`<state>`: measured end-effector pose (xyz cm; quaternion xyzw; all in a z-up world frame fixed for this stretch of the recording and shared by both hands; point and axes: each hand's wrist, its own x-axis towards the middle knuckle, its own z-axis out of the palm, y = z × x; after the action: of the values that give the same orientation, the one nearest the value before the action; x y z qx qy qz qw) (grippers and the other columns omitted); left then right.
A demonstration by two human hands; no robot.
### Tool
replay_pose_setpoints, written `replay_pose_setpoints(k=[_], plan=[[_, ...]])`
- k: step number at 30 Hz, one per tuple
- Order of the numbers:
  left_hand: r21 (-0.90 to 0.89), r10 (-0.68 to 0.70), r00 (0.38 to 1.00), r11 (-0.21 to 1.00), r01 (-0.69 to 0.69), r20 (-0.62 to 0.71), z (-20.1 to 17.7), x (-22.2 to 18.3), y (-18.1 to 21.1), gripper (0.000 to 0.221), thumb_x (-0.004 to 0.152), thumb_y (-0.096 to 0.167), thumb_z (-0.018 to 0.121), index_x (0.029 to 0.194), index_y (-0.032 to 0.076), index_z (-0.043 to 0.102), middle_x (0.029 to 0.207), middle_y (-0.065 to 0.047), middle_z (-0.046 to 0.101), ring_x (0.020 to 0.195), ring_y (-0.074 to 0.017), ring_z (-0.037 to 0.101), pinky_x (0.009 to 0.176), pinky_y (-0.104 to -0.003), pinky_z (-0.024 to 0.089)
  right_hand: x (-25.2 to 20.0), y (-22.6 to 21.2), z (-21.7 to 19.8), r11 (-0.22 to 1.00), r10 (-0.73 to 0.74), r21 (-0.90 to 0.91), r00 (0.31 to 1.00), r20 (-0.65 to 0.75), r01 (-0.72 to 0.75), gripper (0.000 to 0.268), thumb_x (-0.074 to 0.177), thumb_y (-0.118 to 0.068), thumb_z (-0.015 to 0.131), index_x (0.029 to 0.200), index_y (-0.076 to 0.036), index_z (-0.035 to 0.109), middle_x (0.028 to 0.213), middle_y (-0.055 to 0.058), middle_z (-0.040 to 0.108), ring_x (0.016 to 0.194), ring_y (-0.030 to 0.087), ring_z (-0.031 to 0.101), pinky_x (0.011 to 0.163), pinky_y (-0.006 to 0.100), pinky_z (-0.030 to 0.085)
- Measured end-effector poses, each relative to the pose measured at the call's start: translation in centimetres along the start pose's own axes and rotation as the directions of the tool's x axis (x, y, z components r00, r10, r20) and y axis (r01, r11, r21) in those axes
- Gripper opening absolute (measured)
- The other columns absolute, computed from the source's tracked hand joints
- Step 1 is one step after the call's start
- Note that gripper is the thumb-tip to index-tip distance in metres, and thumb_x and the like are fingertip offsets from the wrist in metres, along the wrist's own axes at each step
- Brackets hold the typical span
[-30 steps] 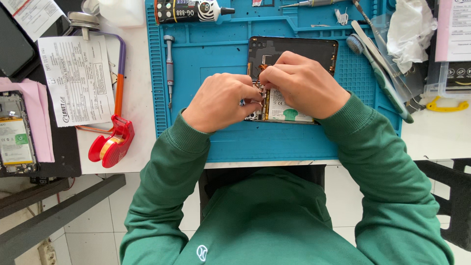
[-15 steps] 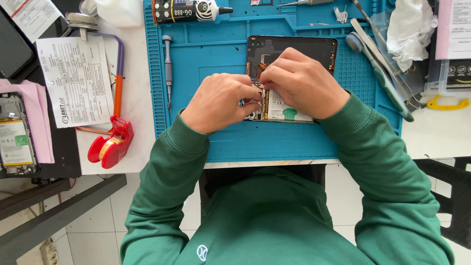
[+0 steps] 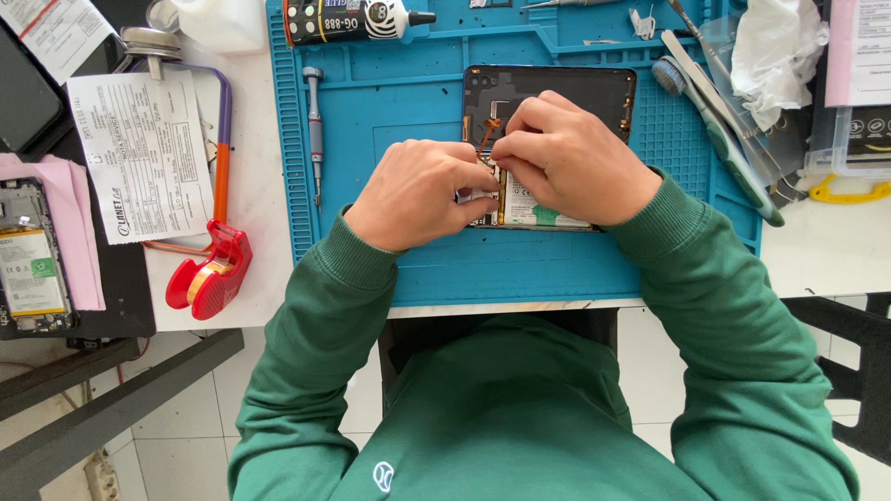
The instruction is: The person reassembles a smartphone by aligning the screen assembly with the phone body, securing internal components with a screwdriver, and snapping the back cover into place. The person then inspects the assembled phone from multiple angles.
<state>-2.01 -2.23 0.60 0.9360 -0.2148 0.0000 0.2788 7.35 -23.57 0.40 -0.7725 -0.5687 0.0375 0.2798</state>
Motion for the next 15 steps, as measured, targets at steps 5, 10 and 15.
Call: replay_pose_setpoints(k=[5,10,15], plan=[[0.019,0.008,1.0,1.0,-0.008,0.011,0.0,0.1,0.2,0.016,0.091,0.037,0.078,0.094,0.022,0.082,0.08,0.001,0.069,0.067,-0.028,0.064,0.045,-0.046,0.044,-0.2,-0.2,-0.5,1.0,0.007,-0.013,1.0,0.022,-0.007,0.013,0.104,-0.005,0.067,0.106,0.001,0.078,0.102,0.017,0.064,0.093,0.034,0.058,0.073,0.046,0.055],[0.174,-0.03,1.0,0.984,0.029,0.005,0.3,0.1,0.6,0.026,0.085,0.051,0.081,0.095,0.028,0.081,0.08,0.004,0.071,0.067,-0.0268,0.068,0.042,-0.044,0.044,-0.7,-0.5,-1.2,0.999,0.009,-0.044,1.0,0.024,-0.008,0.015,0.1,-0.003,0.067,0.109,-0.004,0.079,0.104,0.017,0.062,0.094,0.035,0.057,0.072,0.047,0.055],[0.155,-0.032,0.999,0.987,0.03,0.015,0.3,0.0,0.6,0.022,0.084,0.047,0.08,0.094,0.027,0.081,0.08,0.003,0.071,0.066,-0.0283,0.067,0.042,-0.045,0.044,-1.1,-0.2,-1.1,0.997,0.057,-0.052,0.997,0.05,-0.054,0.021,0.1,-0.001,0.061,0.111,-0.005,0.078,0.104,0.016,0.06,0.092,0.035,0.056,0.063,0.048,0.053]])
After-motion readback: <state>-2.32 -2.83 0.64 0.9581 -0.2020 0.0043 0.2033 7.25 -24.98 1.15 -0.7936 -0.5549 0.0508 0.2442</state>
